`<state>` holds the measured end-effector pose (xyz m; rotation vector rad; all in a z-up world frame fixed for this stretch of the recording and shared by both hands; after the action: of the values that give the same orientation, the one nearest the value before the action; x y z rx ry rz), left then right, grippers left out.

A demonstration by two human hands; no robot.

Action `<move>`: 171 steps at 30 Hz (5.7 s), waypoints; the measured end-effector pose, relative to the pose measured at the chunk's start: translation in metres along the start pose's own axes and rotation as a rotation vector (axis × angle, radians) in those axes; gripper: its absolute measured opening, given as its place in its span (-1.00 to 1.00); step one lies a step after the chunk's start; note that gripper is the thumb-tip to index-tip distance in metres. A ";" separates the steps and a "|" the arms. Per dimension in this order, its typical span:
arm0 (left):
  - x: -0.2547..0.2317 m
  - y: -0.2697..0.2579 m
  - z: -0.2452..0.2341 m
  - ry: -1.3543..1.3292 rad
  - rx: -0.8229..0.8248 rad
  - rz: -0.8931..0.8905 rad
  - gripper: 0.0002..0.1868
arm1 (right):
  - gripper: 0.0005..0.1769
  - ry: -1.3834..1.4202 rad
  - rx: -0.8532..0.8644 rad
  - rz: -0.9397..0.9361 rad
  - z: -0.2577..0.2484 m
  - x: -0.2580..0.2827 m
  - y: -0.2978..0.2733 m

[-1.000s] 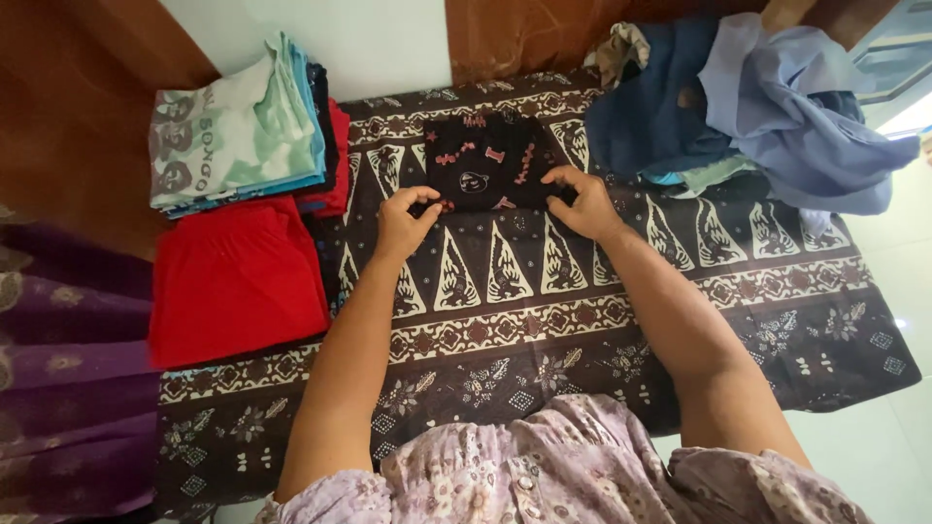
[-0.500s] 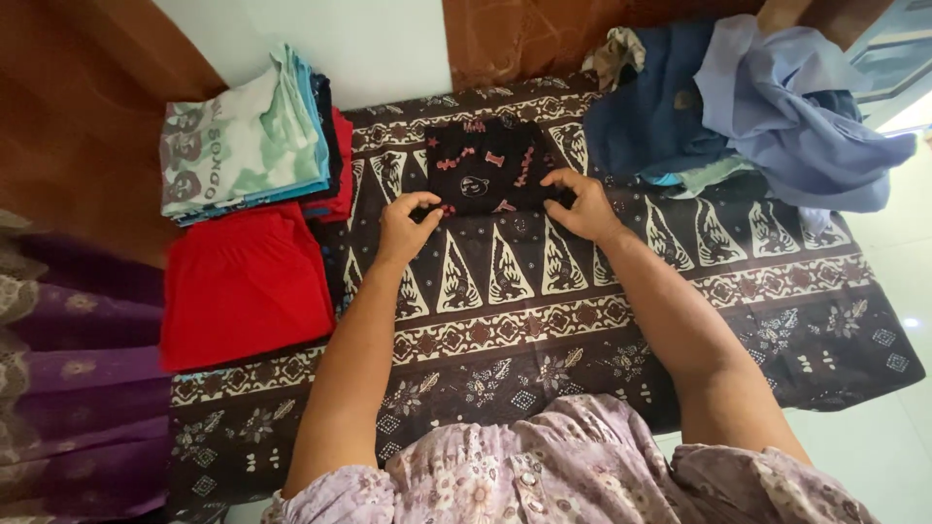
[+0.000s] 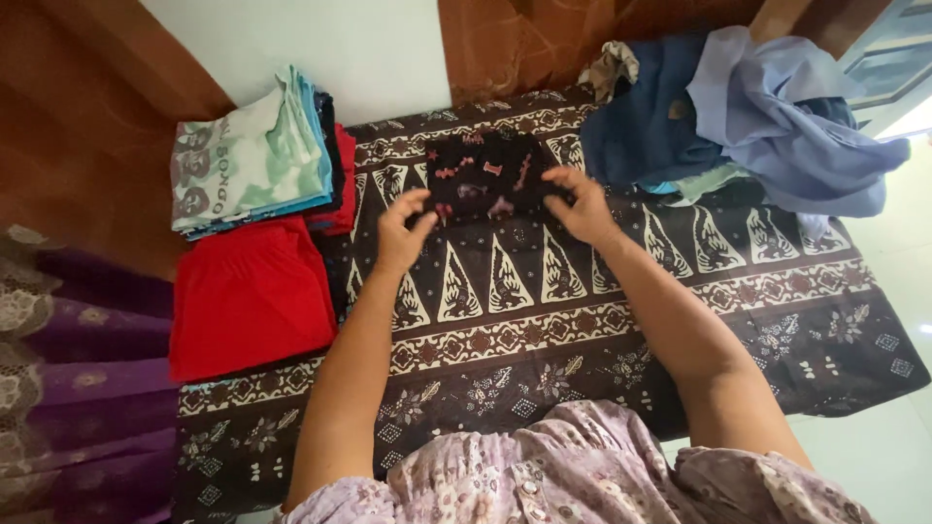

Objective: The person is folding various pieces of laundry, including a red garment, a patterned black garment, and a light blue shirt.

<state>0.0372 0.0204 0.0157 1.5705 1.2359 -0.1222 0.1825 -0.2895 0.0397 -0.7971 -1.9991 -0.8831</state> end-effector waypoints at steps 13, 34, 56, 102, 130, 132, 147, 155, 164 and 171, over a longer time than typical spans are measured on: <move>-0.038 0.088 -0.038 -0.513 -0.397 -0.074 -0.74 | -0.55 0.439 -0.182 0.155 -0.061 0.095 0.051; -0.042 -0.024 -0.006 0.084 0.073 -0.075 -0.65 | -0.49 -0.263 -0.004 0.117 -0.011 0.001 -0.010; -0.025 -0.022 0.012 0.395 0.209 -0.136 -0.66 | -0.57 -0.433 -0.047 0.121 0.003 -0.046 -0.012; -0.048 -0.018 -0.010 0.068 0.089 -0.056 -0.87 | -0.83 -0.208 0.107 0.138 -0.017 0.009 -0.015; 0.039 0.046 0.059 0.607 0.202 -0.357 -0.49 | -0.59 -0.617 -0.256 0.232 0.053 -0.016 0.063; 0.035 0.042 0.063 0.589 0.194 -0.398 -0.53 | -0.62 -0.637 -0.263 0.243 0.053 -0.021 0.058; 0.042 0.038 0.055 0.373 0.124 -0.298 -0.48 | -0.67 -0.517 -0.244 0.131 0.042 0.014 0.061; 0.014 0.031 0.030 0.501 0.404 -0.405 -0.31 | -0.38 -0.686 0.029 0.249 0.030 -0.024 0.059; -0.044 -0.002 0.002 0.343 0.474 -0.416 -0.26 | -0.29 -0.695 0.197 0.477 0.000 0.000 0.010; -0.028 -0.016 -0.005 0.272 0.421 -0.336 -0.34 | -0.35 -0.576 0.344 0.495 -0.008 -0.005 0.009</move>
<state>0.0102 0.0045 0.0246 1.7612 1.7705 -0.4183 0.1949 -0.2918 0.0415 -1.3653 -2.1868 -0.0094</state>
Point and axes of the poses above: each hand's wrist, its own y-axis towards the middle knuckle, its own z-axis out of the palm, x = y × z, the point moved 4 cm from there along y, towards the middle knuckle, and after that the axes turned 15 degrees about z, right-handed, at the moved point
